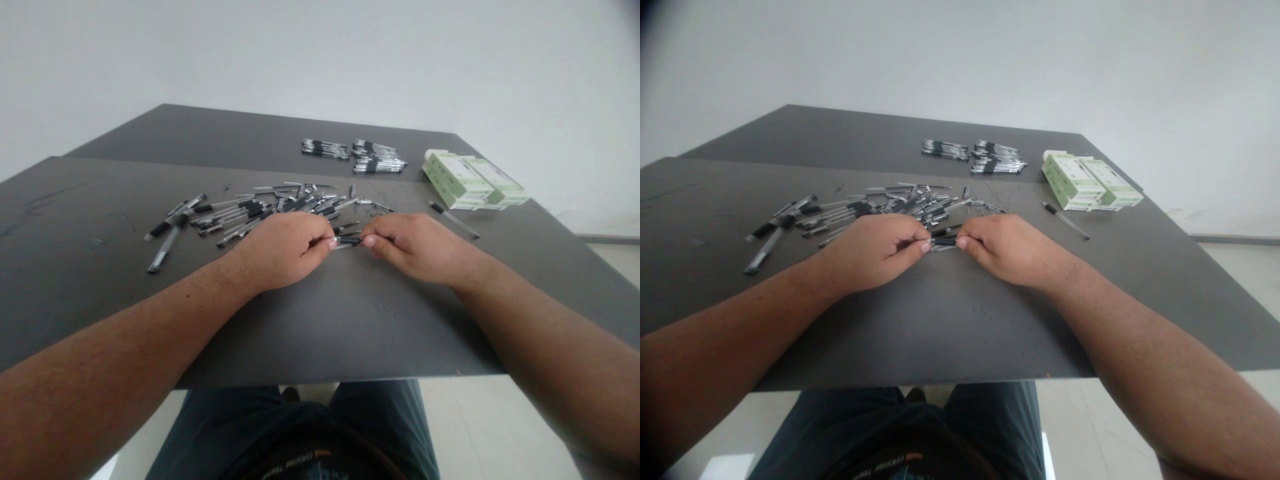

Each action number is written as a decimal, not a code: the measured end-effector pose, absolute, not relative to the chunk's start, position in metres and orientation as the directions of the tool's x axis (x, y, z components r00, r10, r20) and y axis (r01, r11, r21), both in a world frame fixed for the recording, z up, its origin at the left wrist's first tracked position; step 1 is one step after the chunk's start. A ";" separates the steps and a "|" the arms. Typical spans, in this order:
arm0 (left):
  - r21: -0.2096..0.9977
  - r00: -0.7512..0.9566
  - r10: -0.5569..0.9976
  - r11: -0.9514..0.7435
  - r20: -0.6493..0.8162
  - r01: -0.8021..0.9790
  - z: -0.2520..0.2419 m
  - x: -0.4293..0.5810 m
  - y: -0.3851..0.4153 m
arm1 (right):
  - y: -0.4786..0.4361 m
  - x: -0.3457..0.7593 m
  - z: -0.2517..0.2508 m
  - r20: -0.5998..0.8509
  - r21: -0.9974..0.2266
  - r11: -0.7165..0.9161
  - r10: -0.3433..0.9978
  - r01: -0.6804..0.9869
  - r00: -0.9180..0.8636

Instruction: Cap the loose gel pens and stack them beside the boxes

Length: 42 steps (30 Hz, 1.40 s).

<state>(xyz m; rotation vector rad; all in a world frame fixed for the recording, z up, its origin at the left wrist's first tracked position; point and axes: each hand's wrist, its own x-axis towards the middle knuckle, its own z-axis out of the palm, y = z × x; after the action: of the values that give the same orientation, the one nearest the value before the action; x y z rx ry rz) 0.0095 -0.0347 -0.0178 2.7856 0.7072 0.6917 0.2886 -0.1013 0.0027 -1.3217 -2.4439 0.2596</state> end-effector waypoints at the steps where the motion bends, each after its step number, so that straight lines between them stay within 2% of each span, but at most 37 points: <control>1: 0.286 0.778 0.490 -0.869 0.394 0.403 -0.018 0.010 -0.034 | -0.101 0.289 0.003 0.219 -0.341 0.534 0.845 0.774 -0.487; 4: 0.280 0.783 0.485 -0.872 0.390 0.401 -0.018 0.010 -0.034 | -0.102 0.289 0.002 0.229 -0.376 0.503 0.864 0.778 -0.448; 9: 0.281 0.783 0.492 -0.868 0.380 0.409 -0.018 0.010 -0.035 | -0.101 0.289 0.002 0.225 -0.297 0.559 0.829 0.774 -0.512; 14: 0.291 0.783 0.494 -0.866 0.379 0.406 -0.017 0.010 -0.035 | -0.102 0.289 0.003 0.229 -0.344 0.525 0.851 0.779 -0.473; 19: 0.290 0.788 0.481 -0.873 0.384 0.392 -0.019 0.010 -0.034 | -0.102 0.288 0.003 0.216 -0.303 0.563 0.826 0.769 -0.520; 23: 0.277 0.785 0.488 -0.871 0.381 0.406 -0.019 0.010 -0.034 | -0.102 0.288 0.003 0.206 -0.373 0.510 0.860 0.775 -0.466; 28: 0.276 0.788 0.490 -0.869 0.374 0.410 -0.017 0.009 -0.035 | -0.102 0.288 0.003 0.203 -0.307 0.557 0.830 0.772 -0.519; 33: 0.272 0.785 0.495 -0.867 0.371 0.418 -0.018 0.010 -0.035 | -0.103 0.288 0.004 0.211 -0.375 0.511 0.860 0.774 -0.465; 38: 0.260 0.786 0.499 -0.865 0.364 0.429 -0.017 0.011 -0.035 | -0.102 0.288 0.002 0.204 -0.308 0.556 0.831 0.772 -0.517; 42: 0.267 0.783 0.504 -0.862 0.365 0.430 -0.015 0.011 -0.036 | -0.102 0.289 0.002 0.210 -0.351 0.539 0.842 0.765 -0.497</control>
<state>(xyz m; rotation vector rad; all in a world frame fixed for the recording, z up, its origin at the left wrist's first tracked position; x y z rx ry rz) 0.0105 -0.0359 -0.0155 2.8046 0.7409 0.6454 0.2887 -0.1021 0.0018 -1.3223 -2.4258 0.3004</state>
